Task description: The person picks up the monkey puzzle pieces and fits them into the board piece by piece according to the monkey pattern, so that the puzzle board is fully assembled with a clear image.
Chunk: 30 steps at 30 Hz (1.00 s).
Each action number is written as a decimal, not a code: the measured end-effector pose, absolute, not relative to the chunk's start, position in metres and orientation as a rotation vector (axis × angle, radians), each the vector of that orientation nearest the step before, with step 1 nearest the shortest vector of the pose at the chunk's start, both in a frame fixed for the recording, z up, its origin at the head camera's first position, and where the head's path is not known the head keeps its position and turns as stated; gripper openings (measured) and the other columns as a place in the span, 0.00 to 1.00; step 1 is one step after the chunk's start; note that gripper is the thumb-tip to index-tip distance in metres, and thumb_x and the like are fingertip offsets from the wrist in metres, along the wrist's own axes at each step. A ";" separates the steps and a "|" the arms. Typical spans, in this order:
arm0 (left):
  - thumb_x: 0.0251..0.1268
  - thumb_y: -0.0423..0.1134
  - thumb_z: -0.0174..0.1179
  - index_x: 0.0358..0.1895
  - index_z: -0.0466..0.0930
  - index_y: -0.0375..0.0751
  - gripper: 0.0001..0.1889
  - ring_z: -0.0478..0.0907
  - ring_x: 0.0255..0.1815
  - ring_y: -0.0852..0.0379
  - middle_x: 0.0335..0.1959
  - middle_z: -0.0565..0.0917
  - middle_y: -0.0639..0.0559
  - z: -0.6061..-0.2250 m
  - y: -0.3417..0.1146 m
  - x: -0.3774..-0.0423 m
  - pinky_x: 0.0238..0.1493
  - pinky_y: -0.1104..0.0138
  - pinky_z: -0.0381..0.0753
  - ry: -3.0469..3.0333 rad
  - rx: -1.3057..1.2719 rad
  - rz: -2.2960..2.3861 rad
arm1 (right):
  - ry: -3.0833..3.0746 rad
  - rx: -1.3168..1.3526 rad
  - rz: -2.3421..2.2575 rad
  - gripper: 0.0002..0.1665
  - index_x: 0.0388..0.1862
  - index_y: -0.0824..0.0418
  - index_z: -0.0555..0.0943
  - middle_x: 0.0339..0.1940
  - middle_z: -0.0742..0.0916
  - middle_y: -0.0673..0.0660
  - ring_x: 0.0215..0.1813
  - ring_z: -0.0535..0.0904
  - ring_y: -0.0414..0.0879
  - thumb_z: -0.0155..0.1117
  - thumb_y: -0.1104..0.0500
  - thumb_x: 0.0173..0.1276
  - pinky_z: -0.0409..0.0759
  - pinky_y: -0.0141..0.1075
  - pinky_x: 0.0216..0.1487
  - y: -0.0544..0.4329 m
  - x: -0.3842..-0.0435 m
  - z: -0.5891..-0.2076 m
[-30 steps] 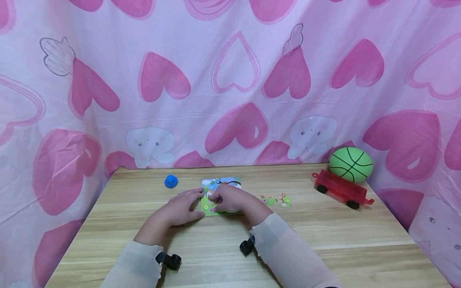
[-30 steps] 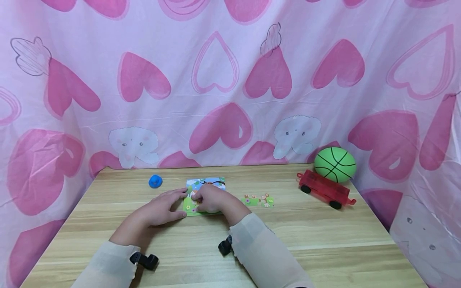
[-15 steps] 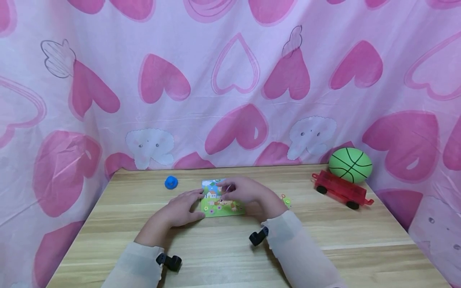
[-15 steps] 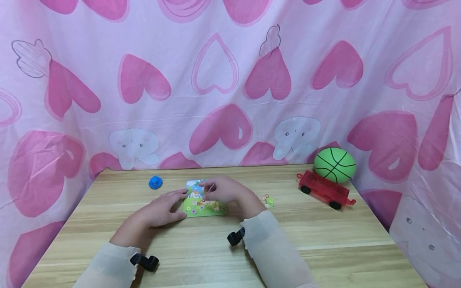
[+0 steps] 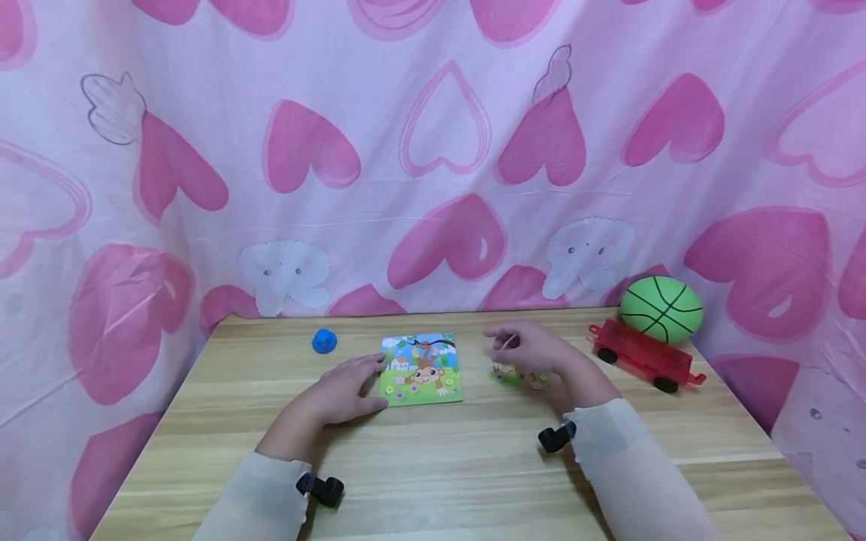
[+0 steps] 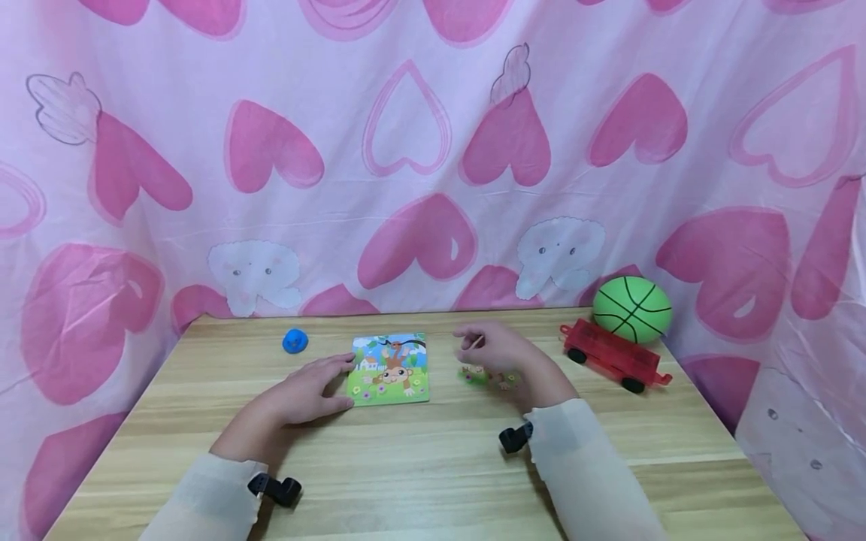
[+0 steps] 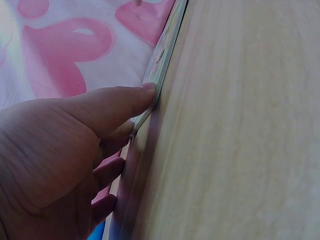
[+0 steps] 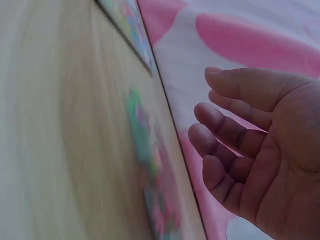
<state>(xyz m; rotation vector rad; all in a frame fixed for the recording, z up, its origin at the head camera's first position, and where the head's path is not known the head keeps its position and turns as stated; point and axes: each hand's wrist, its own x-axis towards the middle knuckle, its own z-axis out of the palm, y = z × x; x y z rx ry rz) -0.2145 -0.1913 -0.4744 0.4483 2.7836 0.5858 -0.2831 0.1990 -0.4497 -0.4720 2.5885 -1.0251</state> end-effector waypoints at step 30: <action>0.70 0.59 0.70 0.82 0.69 0.51 0.40 0.57 0.89 0.41 0.88 0.63 0.54 -0.477 -0.192 -0.216 0.85 0.34 0.58 2.789 0.448 0.578 | 2.589 -0.482 -0.902 0.23 0.60 0.53 0.89 0.49 0.86 0.52 0.50 0.77 0.48 0.78 0.65 0.66 0.79 0.40 0.55 0.215 -0.278 -0.476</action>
